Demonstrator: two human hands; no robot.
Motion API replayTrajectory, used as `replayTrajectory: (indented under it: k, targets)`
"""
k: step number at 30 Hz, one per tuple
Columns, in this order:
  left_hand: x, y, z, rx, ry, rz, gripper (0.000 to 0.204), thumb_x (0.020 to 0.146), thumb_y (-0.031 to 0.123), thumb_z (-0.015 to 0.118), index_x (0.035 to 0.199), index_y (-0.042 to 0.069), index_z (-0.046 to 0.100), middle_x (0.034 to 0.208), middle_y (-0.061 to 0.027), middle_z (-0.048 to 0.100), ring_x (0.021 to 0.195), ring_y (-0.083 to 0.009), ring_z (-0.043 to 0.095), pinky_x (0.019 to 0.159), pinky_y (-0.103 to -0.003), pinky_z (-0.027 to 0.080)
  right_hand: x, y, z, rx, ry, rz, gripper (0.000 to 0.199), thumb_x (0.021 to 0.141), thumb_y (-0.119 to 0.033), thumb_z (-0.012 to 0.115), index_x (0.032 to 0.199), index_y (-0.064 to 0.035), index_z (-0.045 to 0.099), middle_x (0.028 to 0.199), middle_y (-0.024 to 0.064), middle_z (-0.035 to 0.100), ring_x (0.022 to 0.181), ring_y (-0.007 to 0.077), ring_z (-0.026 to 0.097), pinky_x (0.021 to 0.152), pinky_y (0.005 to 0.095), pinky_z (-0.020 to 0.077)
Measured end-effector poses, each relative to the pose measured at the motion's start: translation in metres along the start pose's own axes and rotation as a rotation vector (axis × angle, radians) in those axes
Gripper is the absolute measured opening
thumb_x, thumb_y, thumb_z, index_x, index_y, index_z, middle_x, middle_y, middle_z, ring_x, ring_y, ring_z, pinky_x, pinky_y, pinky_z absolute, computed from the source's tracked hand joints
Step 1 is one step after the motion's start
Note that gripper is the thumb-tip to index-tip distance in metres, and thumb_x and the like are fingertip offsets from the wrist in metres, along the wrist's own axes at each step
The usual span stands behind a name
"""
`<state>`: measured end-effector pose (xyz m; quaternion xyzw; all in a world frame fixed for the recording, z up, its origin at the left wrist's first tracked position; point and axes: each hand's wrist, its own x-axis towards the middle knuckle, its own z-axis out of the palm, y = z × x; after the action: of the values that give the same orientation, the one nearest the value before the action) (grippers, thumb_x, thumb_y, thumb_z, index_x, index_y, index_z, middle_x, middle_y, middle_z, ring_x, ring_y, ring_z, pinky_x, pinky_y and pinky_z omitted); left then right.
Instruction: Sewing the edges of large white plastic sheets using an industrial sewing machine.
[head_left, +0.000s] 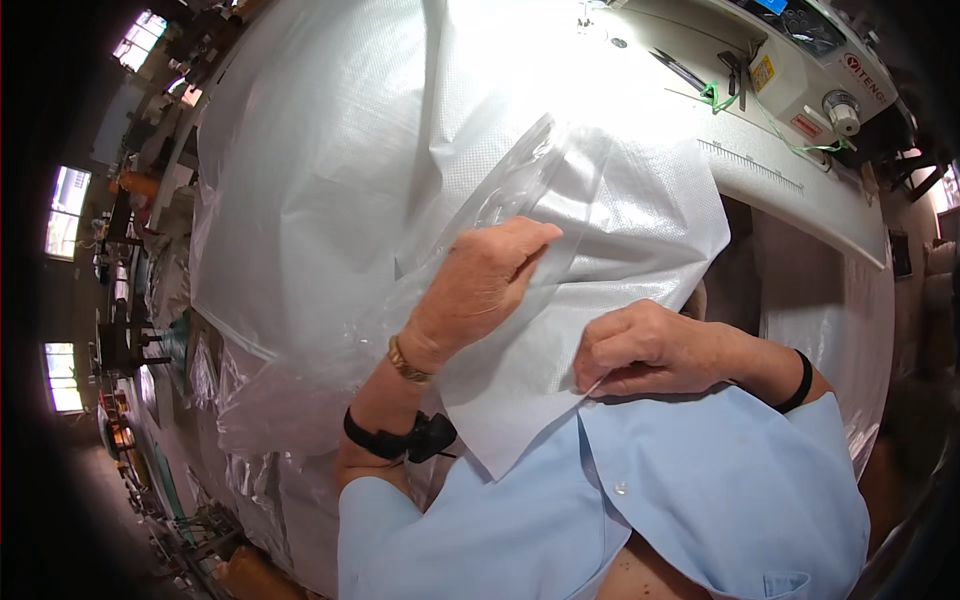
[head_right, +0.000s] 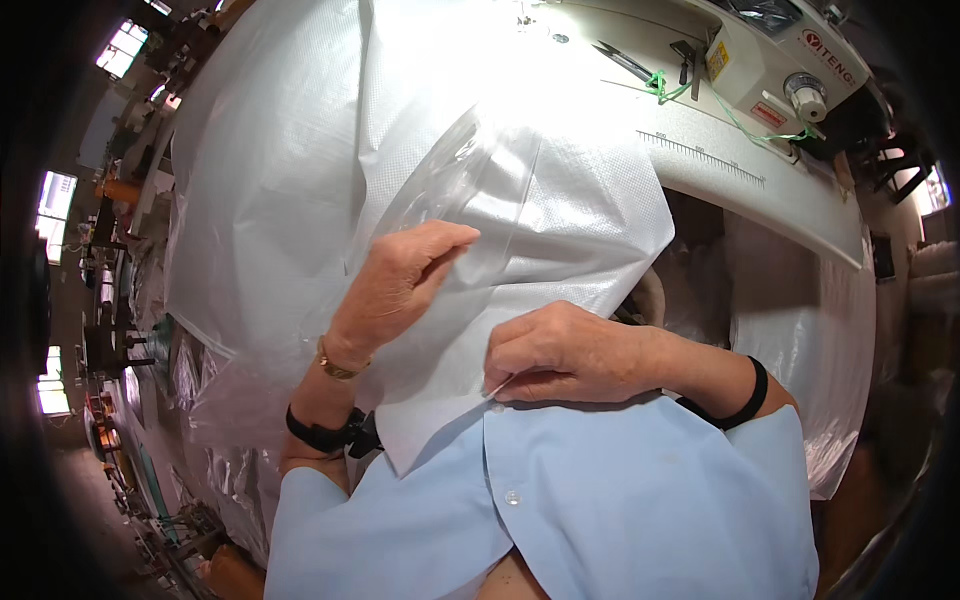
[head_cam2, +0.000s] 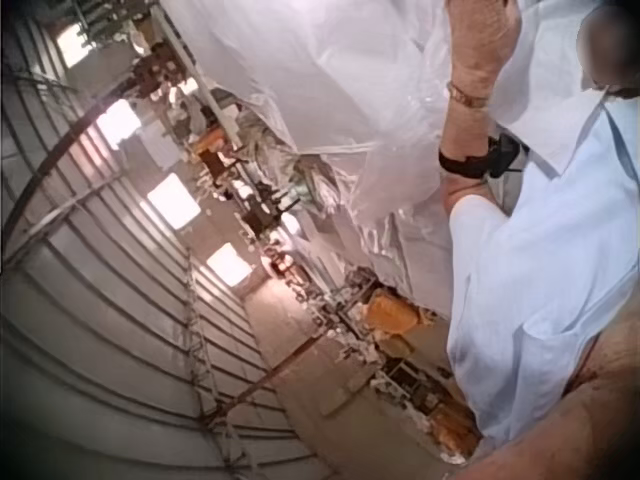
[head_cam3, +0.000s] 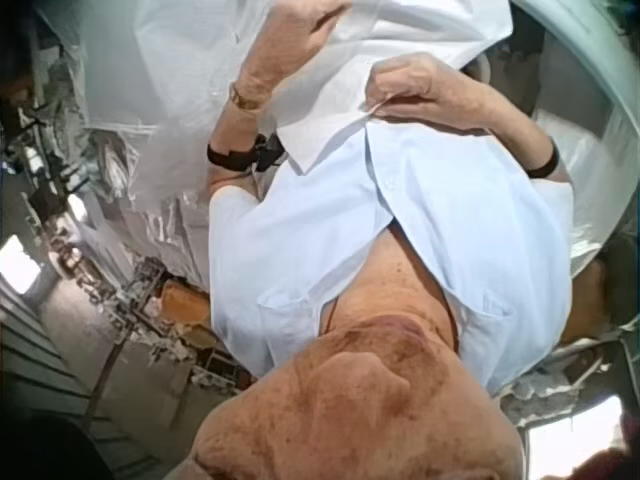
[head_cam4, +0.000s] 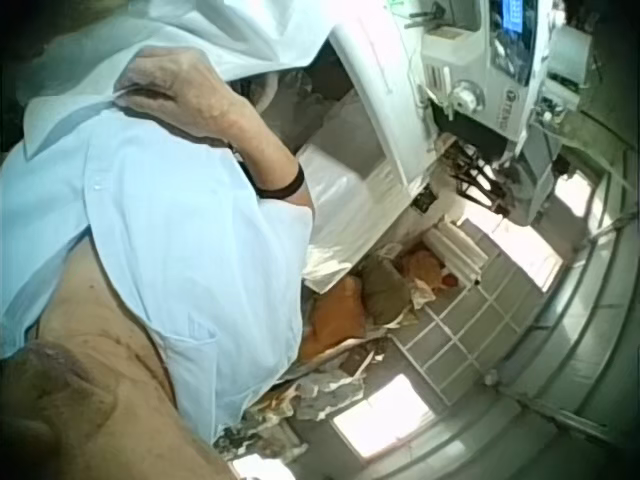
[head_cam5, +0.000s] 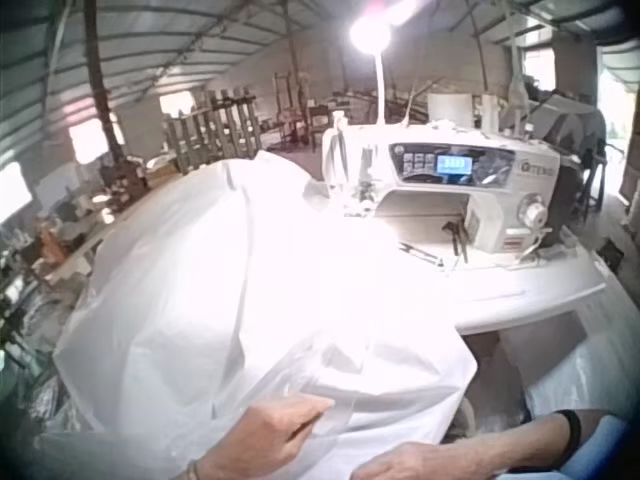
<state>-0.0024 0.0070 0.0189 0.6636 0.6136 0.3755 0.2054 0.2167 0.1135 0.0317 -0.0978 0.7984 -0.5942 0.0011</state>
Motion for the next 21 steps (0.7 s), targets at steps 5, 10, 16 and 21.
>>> replayTrajectory:
  k: [5,10,16,21]
  targets:
    - [0.003,-0.003,0.034,0.077,0.012,0.025,0.027,0.087,0.016,0.076,0.105,-0.003,0.068,0.097,-0.0141,0.069,0.076,-0.026,0.064,0.067,-0.033,0.051,-0.021,-0.009,-0.001,-0.002,0.04,-0.036,0.009,0.092,-0.01,0.069,0.095,-0.0024,0.067,0.086,0.0071,0.064,0.079,0.0247,0.065,0.068,0.0356,0.0514]
    - [0.005,-0.03,0.065,0.517,0.0,-0.004,0.03,0.082,0.024,0.078,0.092,0.0,0.063,0.089,-0.0119,0.059,0.079,-0.0305,0.062,0.066,-0.039,0.05,-0.019,-0.013,0.007,-0.008,0.009,-0.141,0.009,0.09,-0.01,0.071,0.095,-0.0036,0.066,0.089,0.0079,0.064,0.083,0.0264,0.064,0.071,0.0365,0.0514]
    - [-0.001,-0.028,0.052,0.298,0.169,0.035,0.01,0.086,0.007,0.068,0.089,0.0,0.062,0.085,-0.0089,0.064,0.076,-0.0237,0.064,0.07,-0.032,0.051,-0.009,-0.01,0.018,0.067,-0.016,-0.226,0.01,0.091,-0.012,0.07,0.092,-0.0043,0.065,0.088,0.0084,0.062,0.08,0.029,0.062,0.07,0.0395,0.0493]
    - [-0.007,0.007,-0.005,-0.733,0.075,-0.284,0.004,0.096,0.003,0.061,0.093,0.0,0.063,0.081,-0.0013,0.063,0.07,-0.0087,0.056,0.065,-0.025,0.046,0.012,-0.017,0.025,0.064,-0.079,-0.342,0.015,0.093,-0.016,0.067,0.087,-0.0036,0.059,0.083,0.0106,0.058,0.079,0.0321,0.061,0.066,0.0425,0.0472]
